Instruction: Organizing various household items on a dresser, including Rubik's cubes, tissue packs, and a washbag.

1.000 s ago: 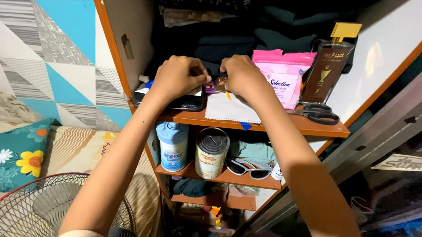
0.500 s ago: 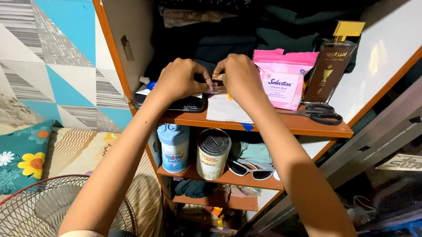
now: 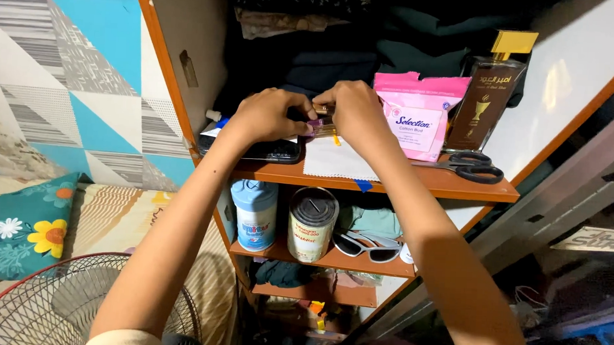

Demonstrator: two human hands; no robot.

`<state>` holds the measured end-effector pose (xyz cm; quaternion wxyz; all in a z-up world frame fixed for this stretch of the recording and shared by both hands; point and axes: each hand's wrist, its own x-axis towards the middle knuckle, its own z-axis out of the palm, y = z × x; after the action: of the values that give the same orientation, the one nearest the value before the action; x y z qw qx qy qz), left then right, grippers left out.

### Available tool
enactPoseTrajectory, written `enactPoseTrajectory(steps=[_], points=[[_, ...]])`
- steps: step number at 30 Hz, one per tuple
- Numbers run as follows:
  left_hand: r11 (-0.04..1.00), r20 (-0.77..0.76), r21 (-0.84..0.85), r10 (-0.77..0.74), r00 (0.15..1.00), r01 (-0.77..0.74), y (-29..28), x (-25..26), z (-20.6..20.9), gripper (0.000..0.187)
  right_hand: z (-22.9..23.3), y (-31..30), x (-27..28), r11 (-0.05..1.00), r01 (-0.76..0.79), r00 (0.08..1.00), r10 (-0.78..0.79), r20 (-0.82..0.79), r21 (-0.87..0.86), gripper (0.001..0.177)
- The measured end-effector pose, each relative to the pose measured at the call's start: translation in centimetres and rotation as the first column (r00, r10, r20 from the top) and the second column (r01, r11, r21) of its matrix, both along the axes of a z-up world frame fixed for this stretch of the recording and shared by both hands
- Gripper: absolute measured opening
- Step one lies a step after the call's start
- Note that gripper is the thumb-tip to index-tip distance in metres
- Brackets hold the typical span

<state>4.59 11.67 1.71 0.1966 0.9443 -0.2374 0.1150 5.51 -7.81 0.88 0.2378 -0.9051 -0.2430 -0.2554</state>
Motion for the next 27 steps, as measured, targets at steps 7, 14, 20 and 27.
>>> enactPoseTrajectory(steps=[7,14,20,27], points=[[0.997,-0.077,-0.063,0.034,0.996,-0.039,0.0,-0.7,0.6,0.027,0.0,-0.6,-0.1,1.000,-0.001,0.995,0.000,-0.100,-0.010,0.055],[0.991,-0.085,-0.131,-0.014,0.996,0.003,0.1,-0.4,0.5,0.031,-0.7,-1.0,-0.1,0.995,-0.051,0.976,0.031,-0.214,-0.089,0.056],[0.987,0.001,-0.162,-0.006,1.000,0.006,0.1,0.1,-0.3,0.044,-0.7,-0.7,-0.9,0.994,-0.035,0.995,0.025,-0.100,-0.101,0.034],[0.997,0.033,-0.071,0.027,0.999,-0.024,-0.2,-0.1,-0.2,0.047,-0.3,-0.7,-1.5,0.992,-0.062,0.994,0.051,-0.101,-0.112,0.025]])
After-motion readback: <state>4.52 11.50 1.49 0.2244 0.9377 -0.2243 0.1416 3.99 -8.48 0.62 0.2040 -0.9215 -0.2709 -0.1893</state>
